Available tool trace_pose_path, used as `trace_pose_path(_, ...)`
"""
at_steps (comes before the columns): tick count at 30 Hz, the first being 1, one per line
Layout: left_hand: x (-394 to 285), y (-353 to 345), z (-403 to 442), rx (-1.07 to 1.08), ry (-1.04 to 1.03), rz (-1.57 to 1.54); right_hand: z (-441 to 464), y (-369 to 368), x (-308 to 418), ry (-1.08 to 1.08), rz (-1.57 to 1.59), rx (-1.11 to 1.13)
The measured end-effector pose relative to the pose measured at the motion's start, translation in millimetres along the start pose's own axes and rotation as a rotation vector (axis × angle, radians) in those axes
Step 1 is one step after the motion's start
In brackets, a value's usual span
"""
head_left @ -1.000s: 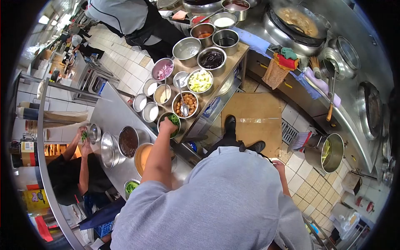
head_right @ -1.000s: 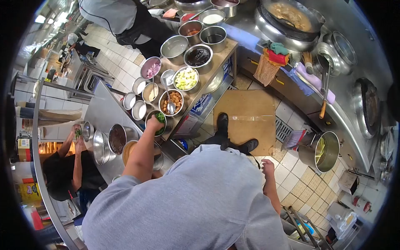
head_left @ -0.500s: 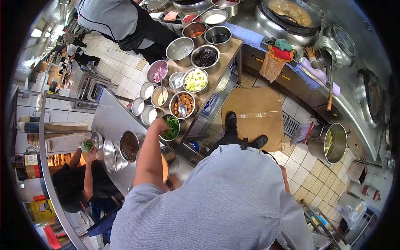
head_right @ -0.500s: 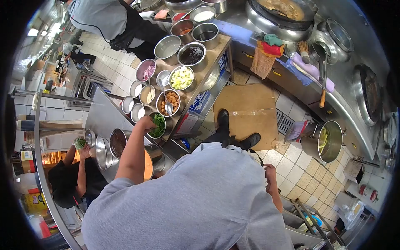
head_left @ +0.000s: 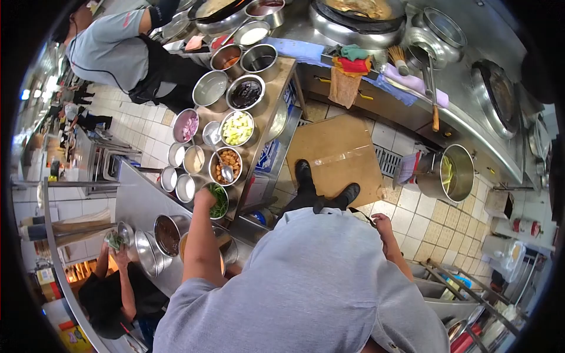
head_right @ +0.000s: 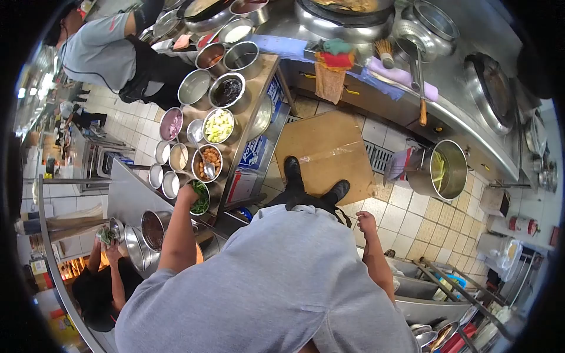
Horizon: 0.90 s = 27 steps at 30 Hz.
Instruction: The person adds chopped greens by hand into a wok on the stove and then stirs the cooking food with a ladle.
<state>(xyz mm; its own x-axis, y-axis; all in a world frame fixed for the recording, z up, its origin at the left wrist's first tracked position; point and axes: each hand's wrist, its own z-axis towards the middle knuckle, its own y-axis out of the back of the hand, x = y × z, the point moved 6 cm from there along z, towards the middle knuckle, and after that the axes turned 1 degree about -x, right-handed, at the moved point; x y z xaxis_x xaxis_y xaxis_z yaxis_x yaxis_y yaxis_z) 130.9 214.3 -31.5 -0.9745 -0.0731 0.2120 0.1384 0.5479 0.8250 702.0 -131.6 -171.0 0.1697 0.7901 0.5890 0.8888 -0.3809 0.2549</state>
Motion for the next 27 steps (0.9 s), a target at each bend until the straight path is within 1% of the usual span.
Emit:
trace_pose_path(1, 0.1, -4.1, -1.2, 0.001, -0.01, 0.01, 0.6, -0.8, -4.6, -0.027, 0.006, 0.001)
trace_pose_path(3, -18.1, 19.0, -27.5, -0.026, 0.027, -0.105, 1.3, 0.6, -14.6, -0.034, 0.019, -0.035)
trace_pose_path(4, -24.8, 18.0, -32.9, 0.144, 0.131, -0.115, 2.2, 1.4, -19.9, -0.052, 0.0, -0.033)
trace_pose_path(5, -19.1, -3.5, -17.2, 0.15, 0.077, -0.19, 0.6, 3.5, -24.1, -0.074, -0.013, -0.035)
trace_pose_path(6, -3.9, -29.6, 9.6, -0.082, 0.046, -0.141, -3.5, 4.9, -22.1, -0.045, 0.006, -0.055)
trace_pose_path(7, -9.6, -25.1, 3.7, -0.092, 0.042, -0.092, 2.2, 5.4, -31.4, -0.04, -0.063, -0.035)
trace_pose_path(8, -18.6, -12.6, -6.9, -0.1, 0.03, -0.043, -1.3, 6.5, -27.6, 0.012, -0.11, -0.075)
trace_pose_path(9, -22.4, -4.9, -13.9, -0.097, 0.045, -0.07, -1.7, 6.7, -30.7, 0.015, -0.046, -0.069)
trace_pose_path(10, -17.9, -5.7, -10.6, -0.055, 0.025, -0.058, 0.0, 7.3, -31.0, 0.081, -0.082, -0.096)
trace_pose_path(11, -15.8, 1.1, -13.6, -0.098, 0.028, -0.024, 1.5, 7.4, -29.6, 0.167, -0.154, -0.114)
trace_pose_path(12, -14.2, 1.0, -8.5, -0.098, -0.071, 0.033, 5.7, 6.1, -32.6, 0.169, -0.147, -0.117)
trace_pose_path(13, 5.5, -25.4, 23.1, -0.098, -0.272, 0.199, 6.0, 6.1, -32.5, 0.178, -0.169, -0.149)
trace_pose_path(14, -2.0, -2.3, 2.0, -0.139, -0.203, 0.087, 6.1, 5.3, -32.4, 0.185, -0.191, -0.18)
trace_pose_path(15, -1.5, -1.4, 3.9, -0.056, -0.197, 0.164, 6.0, 3.3, -32.4, 0.221, -0.222, -0.209)
trace_pose_path(16, 5.4, -8.0, 14.9, -0.06, -0.203, 0.147, 5.6, 3.0, -32.0, 0.253, -0.251, -0.244)
trace_pose_path(17, 7.3, -7.0, 12.8, -0.04, -0.188, 0.023, -1.4, 2.8, -24.6, 0.214, -0.285, -0.231)
trace_pose_path(18, 11.7, -11.7, 19.9, -0.041, -0.235, -0.072, -7.1, 2.4, -14.9, 0.176, -0.315, -0.217)
trace_pose_path(19, 5.9, -7.6, 15.1, -0.077, -0.349, -0.174, 3.9, -4.1, -25.1, 0.207, -0.338, -0.242)
trace_pose_path(20, 8.5, -20.9, 33.1, -0.204, -0.595, -0.245, 15.8, -6.9, -35.6, 0.234, -0.363, -0.271)
trace_pose_path(21, 1.2, -16.5, 36.8, -0.181, -0.608, -0.227, 15.1, -8.1, -34.0, 0.178, -0.337, -0.241)
trace_pose_path(22, -9.2, -14.5, 39.5, -0.145, -0.571, -0.167, 27.2, -13.5, -41.4, 0.199, -0.389, -0.253)
trace_pose_path(23, -17.5, -9.8, 38.8, -0.113, -0.537, -0.11, 24.6, -10.9, -39.8, 0.168, -0.35, -0.295)
trace_pose_path(24, -29.5, -3.2, 35.3, -0.097, -0.52, -0.062, 17.0, -9.9, -30.8, 0.152, -0.328, -0.286)
trace_pose_path(27, -51.9, 11.3, 27.3, -0.071, -0.522, 0.034, 17.5, -14.9, -30.1, 0.117, -0.274, -0.258)
